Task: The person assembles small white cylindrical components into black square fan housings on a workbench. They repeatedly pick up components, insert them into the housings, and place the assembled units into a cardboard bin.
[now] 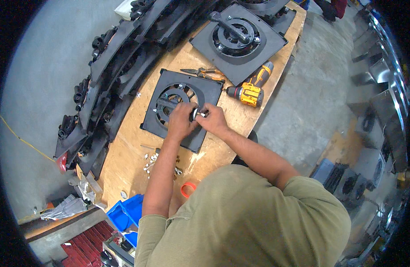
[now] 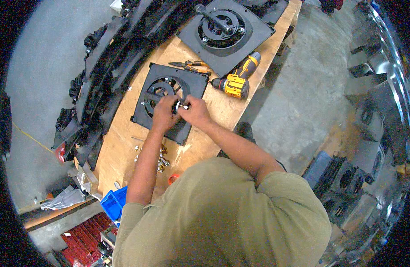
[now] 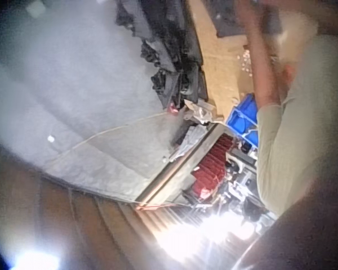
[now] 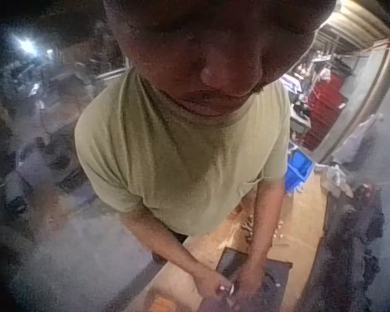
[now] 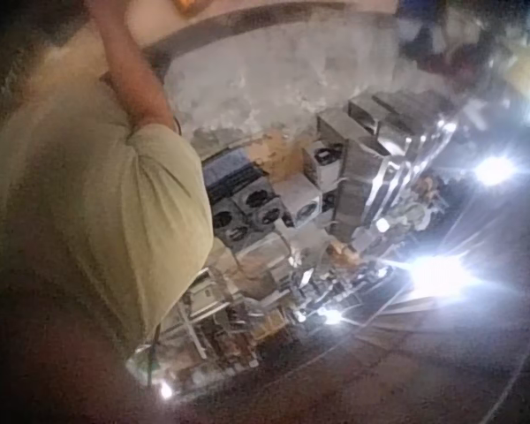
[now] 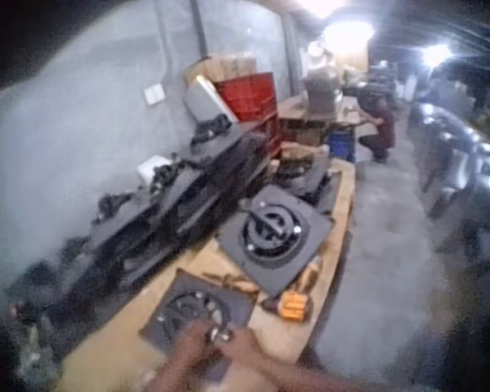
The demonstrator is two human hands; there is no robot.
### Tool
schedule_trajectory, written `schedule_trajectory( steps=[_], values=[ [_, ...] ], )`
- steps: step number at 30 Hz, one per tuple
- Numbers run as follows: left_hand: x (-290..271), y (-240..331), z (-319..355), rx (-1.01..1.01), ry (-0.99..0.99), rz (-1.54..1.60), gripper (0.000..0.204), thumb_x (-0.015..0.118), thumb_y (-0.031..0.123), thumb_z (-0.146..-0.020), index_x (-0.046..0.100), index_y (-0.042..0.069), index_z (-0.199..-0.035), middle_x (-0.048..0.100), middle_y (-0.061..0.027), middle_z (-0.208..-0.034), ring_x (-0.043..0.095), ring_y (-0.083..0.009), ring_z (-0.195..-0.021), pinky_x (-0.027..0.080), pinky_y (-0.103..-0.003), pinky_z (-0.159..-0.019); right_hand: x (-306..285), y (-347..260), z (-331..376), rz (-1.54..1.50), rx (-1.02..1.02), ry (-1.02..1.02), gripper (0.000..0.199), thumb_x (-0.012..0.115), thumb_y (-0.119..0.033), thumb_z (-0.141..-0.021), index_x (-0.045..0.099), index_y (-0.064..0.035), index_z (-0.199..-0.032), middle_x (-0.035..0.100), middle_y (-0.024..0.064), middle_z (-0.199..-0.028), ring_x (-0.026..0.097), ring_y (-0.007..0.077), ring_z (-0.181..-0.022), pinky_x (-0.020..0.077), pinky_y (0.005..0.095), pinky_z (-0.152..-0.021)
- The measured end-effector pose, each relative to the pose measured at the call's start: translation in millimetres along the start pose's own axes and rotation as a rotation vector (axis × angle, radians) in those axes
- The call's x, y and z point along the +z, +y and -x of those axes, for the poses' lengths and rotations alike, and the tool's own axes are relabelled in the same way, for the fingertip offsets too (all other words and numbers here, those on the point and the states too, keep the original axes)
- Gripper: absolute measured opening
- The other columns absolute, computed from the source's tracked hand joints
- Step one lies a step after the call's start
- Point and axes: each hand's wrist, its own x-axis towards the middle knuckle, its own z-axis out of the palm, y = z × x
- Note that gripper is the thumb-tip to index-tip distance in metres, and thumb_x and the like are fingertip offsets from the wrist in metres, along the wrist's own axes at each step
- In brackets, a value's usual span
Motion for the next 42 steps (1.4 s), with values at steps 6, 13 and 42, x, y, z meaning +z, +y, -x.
schedule_trajectory(
  steps=[6, 13, 42],
  values=[
    [2.2, 1.2, -1.7, -0.026, 0.009, -0.003, 0.048, 0.083, 0.015, -0.066, 0.063, 0.009, -0.108, 0.065, -0.0111, -0.105, 0.061, -0.0339, -0.102, 0.050, -0.044, -0.085, -9.2, 2.4, -4.6, -0.639, 0.669, -0.329, 0.023, 0.058, -0.027, -0.091, 0.059, -0.0053, -0.085, 0.062, 0.0057, -0.069, 0.056, 0.0163, -0.054, 0.0451, 0.0327, -0.051],
    [3.8, 0.5, -0.9, -0.006, 0.035, 0.011, 0.046, 0.083, 0.015, -0.067, 0.064, 0.010, -0.108, 0.065, -0.0104, -0.104, 0.061, -0.0335, -0.100, 0.050, -0.043, -0.085, -14.9, 5.6, -5.8, -0.709, 0.787, -0.479, 0.038, 0.046, -0.039, -0.100, 0.060, -0.0045, -0.092, 0.061, 0.0067, -0.072, 0.058, 0.0179, -0.062, 0.0454, 0.0360, -0.058],
    [2.4, 2.1, -1.4, -0.010, 0.016, -0.019, 0.041, 0.080, 0.016, -0.071, 0.063, 0.009, -0.107, 0.064, -0.0125, -0.103, 0.060, -0.0350, -0.100, 0.050, -0.045, -0.083, -16.5, 0.1, 5.4, 0.244, 0.098, -0.206, 0.048, 0.046, -0.040, -0.101, 0.064, 0.0029, -0.092, 0.067, 0.0218, -0.082, 0.066, 0.0389, -0.082, 0.0505, 0.0475, -0.075]
  ],
)
